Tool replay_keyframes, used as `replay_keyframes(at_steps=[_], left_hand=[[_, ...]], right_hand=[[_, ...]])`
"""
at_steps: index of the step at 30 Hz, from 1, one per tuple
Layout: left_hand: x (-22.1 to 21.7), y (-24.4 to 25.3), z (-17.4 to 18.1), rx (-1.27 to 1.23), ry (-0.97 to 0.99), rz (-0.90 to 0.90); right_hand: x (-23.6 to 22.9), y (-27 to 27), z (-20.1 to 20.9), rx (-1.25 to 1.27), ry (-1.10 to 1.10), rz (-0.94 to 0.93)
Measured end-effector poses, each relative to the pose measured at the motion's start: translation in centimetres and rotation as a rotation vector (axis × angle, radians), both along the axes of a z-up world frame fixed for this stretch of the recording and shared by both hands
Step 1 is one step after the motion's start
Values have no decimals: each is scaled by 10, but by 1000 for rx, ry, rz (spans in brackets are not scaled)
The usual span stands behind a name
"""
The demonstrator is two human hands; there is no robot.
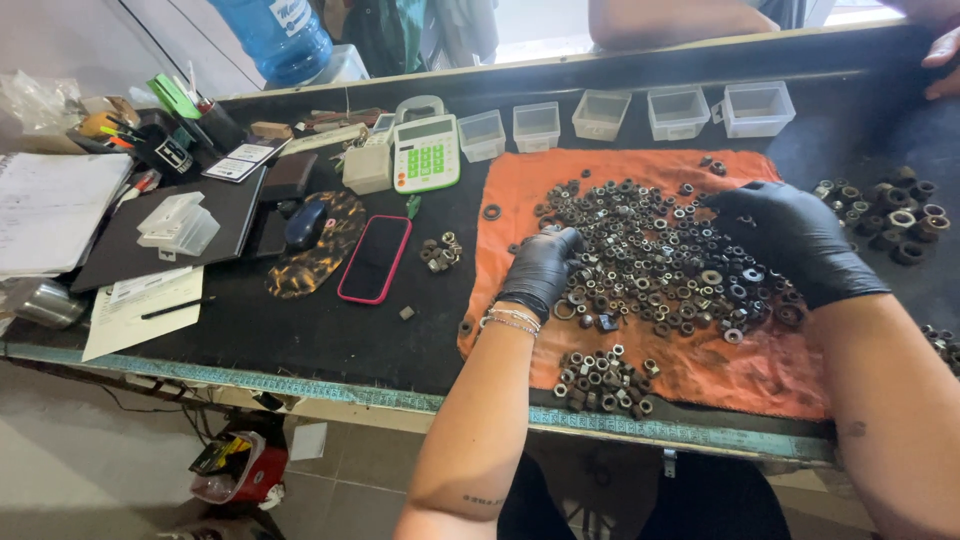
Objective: The person sorts small metal parts on an orange cloth, picking up individual pieces and placing them into small piles. The person uses both hands to handle the parts and occasionally moves them between piles.
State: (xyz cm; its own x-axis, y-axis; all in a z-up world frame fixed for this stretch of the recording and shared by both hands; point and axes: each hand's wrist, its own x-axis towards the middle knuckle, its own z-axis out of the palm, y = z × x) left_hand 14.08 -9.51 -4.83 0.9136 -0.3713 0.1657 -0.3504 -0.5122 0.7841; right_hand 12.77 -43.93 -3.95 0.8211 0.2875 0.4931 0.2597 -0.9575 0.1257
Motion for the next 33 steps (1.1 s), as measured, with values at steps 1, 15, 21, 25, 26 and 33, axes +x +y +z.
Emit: replay_keyframes(at_steps=[1,15,21,25,26,33], left_hand=[[1,-1,0,3,0,3],[18,5,-17,11,-37,-57],[-9,-6,24,-275,211,-52],[-17,-14,28,-613,476,-135],[-18,-15,28,-611,479,-137],[-31,-21,48,-832,472,-215]], right_hand=[[4,-11,-7,-67,-121,23],[-18,63,15,343,270,513],[-11,62,3,313,313,481],[-14,67,5,333,353,420],[-15,70,5,336,354,417],[-32,101,27,662,85,554]])
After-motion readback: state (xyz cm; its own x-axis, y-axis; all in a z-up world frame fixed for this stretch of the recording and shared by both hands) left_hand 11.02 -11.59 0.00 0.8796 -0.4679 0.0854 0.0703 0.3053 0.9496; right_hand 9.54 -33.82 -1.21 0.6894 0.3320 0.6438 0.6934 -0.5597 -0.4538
